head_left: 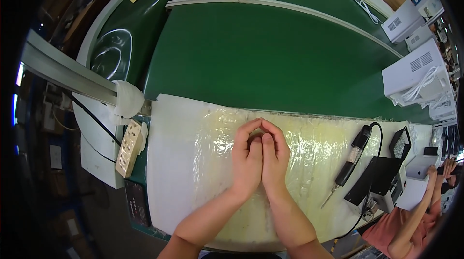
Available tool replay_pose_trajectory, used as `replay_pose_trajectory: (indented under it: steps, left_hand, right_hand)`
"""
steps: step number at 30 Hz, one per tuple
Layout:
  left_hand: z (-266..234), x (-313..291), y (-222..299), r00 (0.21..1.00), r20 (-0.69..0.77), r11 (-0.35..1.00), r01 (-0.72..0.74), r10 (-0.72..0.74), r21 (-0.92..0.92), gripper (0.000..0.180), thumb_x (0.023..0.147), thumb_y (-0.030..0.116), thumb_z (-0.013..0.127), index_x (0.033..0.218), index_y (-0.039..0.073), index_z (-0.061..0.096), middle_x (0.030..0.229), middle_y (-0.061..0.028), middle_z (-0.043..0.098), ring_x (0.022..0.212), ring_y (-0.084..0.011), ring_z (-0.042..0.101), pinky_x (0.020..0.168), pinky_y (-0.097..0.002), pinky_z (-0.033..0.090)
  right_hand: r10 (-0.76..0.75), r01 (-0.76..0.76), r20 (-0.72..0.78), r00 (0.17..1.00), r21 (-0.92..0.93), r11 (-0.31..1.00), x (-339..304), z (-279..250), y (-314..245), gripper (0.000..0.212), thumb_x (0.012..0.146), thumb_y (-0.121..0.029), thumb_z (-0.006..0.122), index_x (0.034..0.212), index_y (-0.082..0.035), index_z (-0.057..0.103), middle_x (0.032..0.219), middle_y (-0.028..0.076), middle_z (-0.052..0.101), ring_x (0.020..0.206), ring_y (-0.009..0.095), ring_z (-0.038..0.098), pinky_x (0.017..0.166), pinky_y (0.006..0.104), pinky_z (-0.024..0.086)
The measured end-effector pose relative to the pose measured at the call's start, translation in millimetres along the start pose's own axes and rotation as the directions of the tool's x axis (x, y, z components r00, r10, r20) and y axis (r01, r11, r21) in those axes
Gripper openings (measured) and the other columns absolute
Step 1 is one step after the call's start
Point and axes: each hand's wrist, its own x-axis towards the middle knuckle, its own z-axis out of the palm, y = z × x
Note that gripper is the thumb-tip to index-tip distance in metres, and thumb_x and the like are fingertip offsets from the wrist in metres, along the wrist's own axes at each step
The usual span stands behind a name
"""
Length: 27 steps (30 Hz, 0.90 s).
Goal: Assembling a white plastic housing for an electronic device using an electric screwdriver.
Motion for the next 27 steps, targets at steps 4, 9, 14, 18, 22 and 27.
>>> replay_pose_trajectory:
  steps: [4,9,14,18,22,27]
  left_hand:
    - [0.3,-1.4,1.7,1.000,-0.001,1.000,0.003,-0.003,-0.022,0.034,0.088,-0.002,0.042,0.119,0.003,0.054,0.115,-0.0098,0.057,0.094,-0.0167,0.059,0.082,-0.0282,0.049]
    - [-0.7,-0.6,-3.5,1.000,-0.012,1.000,-0.029,0.028,-0.012,0.034,0.087,-0.003,0.042,0.118,0.003,0.055,0.113,-0.0103,0.058,0.092,-0.0169,0.059,0.081,-0.0282,0.050]
    - [0.3,-1.0,-0.8,0.999,-0.010,0.999,-0.038,0.038,-0.012,0.034,0.087,-0.003,0.042,0.117,0.002,0.055,0.114,-0.0105,0.057,0.092,-0.0169,0.059,0.080,-0.0282,0.050]
    - [1.1,-0.1,-1.3,0.999,-0.009,0.999,-0.045,0.045,-0.016,0.034,0.086,-0.003,0.041,0.116,0.002,0.055,0.114,-0.0103,0.057,0.091,-0.0170,0.059,0.080,-0.0279,0.050]
    - [-0.5,0.3,-0.7,1.000,-0.005,0.999,-0.012,0.012,-0.046,0.034,0.086,-0.004,0.041,0.116,0.002,0.056,0.116,-0.0111,0.056,0.095,-0.0184,0.058,0.083,-0.0293,0.049]
    - [-4.4,-2.7,0.0,0.947,-0.002,0.935,-0.318,0.322,0.157,0.035,0.087,-0.004,0.039,0.118,-0.001,0.055,0.106,-0.0108,0.062,0.092,-0.0138,0.059,0.081,-0.0261,0.049]
  right_hand:
    - [0.029,-0.028,-0.001,1.000,0.016,0.999,-1.2,0.1,-4.2,0.026,0.097,-0.007,0.045,0.118,0.000,0.059,0.109,0.009,0.064,0.099,0.014,0.058,0.088,0.0263,0.045]
    - [0.021,-0.021,-0.006,1.000,0.014,1.000,-1.9,0.9,-3.1,0.026,0.097,-0.007,0.045,0.117,0.000,0.059,0.108,0.008,0.064,0.098,0.014,0.058,0.088,0.0262,0.046]
    - [-0.037,0.037,-0.003,0.999,-0.014,0.999,-0.7,-0.3,2.0,0.027,0.096,-0.006,0.044,0.119,-0.002,0.057,0.105,0.008,0.062,0.088,0.014,0.058,0.079,0.0260,0.047]
    - [0.005,-0.005,-0.008,1.000,0.003,1.000,-0.7,0.1,-0.8,0.027,0.096,-0.006,0.044,0.118,-0.002,0.057,0.104,0.008,0.062,0.088,0.014,0.058,0.080,0.0260,0.047]
    - [0.015,-0.015,0.000,1.000,0.004,1.000,-0.9,0.5,-0.5,0.026,0.095,-0.006,0.044,0.118,-0.001,0.057,0.106,0.009,0.062,0.090,0.014,0.058,0.081,0.0261,0.047]
    - [-0.215,0.215,0.007,0.977,0.040,0.976,-2.1,-2.1,-1.9,0.025,0.094,-0.004,0.045,0.116,0.000,0.057,0.113,0.010,0.060,0.095,0.016,0.058,0.084,0.0271,0.046]
